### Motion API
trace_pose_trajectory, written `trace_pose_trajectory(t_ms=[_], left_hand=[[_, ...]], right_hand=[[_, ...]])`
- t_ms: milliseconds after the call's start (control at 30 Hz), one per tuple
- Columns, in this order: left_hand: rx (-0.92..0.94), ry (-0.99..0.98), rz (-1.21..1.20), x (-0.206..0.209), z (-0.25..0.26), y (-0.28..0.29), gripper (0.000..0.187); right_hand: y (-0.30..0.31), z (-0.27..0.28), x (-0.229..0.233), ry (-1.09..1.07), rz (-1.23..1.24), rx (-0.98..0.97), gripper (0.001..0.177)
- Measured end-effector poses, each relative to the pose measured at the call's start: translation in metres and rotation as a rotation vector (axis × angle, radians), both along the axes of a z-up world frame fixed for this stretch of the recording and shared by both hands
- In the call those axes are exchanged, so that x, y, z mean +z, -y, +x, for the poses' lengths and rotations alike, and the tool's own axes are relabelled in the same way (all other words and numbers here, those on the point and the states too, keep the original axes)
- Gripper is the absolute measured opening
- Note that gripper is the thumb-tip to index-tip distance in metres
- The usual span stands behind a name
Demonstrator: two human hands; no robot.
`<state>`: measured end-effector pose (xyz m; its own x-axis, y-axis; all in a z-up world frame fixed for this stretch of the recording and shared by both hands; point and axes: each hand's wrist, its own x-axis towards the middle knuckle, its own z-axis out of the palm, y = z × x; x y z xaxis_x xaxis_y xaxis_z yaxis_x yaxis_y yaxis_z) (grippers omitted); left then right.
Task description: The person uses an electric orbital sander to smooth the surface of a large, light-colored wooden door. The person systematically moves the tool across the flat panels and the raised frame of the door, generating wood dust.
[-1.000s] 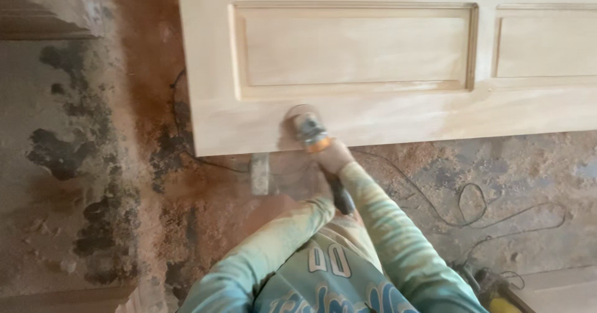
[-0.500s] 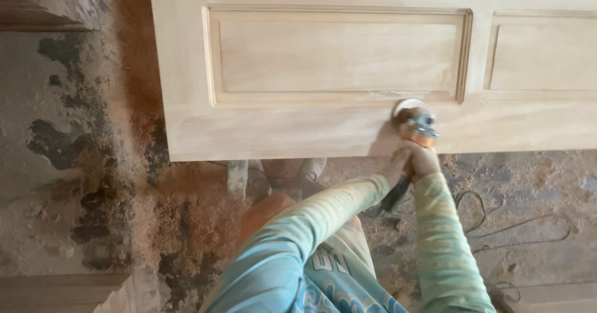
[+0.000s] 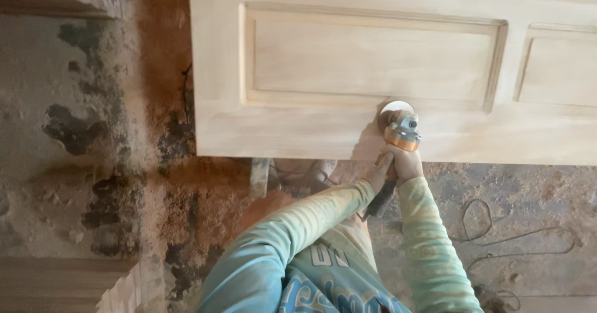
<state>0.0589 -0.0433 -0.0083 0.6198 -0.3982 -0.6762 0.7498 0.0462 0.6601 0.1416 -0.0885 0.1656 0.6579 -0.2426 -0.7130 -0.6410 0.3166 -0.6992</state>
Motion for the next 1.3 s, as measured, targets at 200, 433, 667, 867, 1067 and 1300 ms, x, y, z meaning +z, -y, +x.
trace_pose_trajectory(t_ms=[200,433,667,867,1067,1300], left_hand=[[0.103,-0.024,-0.042,0.014,0.006,-0.047,0.082],[0.083,0.047,0.137,0.036,0.015,-0.127,0.082],[0.332,-0.163,-0.065,0.033,0.018,-0.192,0.088],[0.482,-0.189,-0.032,0.023,0.021,-0.255,0.088],[0.543,-0.162,-0.001,0.033,0.011,-0.324,0.088],[0.573,-0.194,-0.022,0.035,-0.008,-0.297,0.087]], right_hand=[[-0.052,0.005,0.01,-0.027,-0.024,0.043,0.023],[-0.111,0.014,0.01,-0.031,-0.045,0.118,0.023],[-0.172,0.022,-0.024,0.006,-0.033,0.218,0.023],[-0.232,0.037,-0.047,-0.021,-0.212,0.426,0.022],[-0.311,0.049,-0.033,-0.128,-0.498,0.818,0.038],[-0.275,0.032,-0.033,-0.064,-0.603,0.878,0.042]])
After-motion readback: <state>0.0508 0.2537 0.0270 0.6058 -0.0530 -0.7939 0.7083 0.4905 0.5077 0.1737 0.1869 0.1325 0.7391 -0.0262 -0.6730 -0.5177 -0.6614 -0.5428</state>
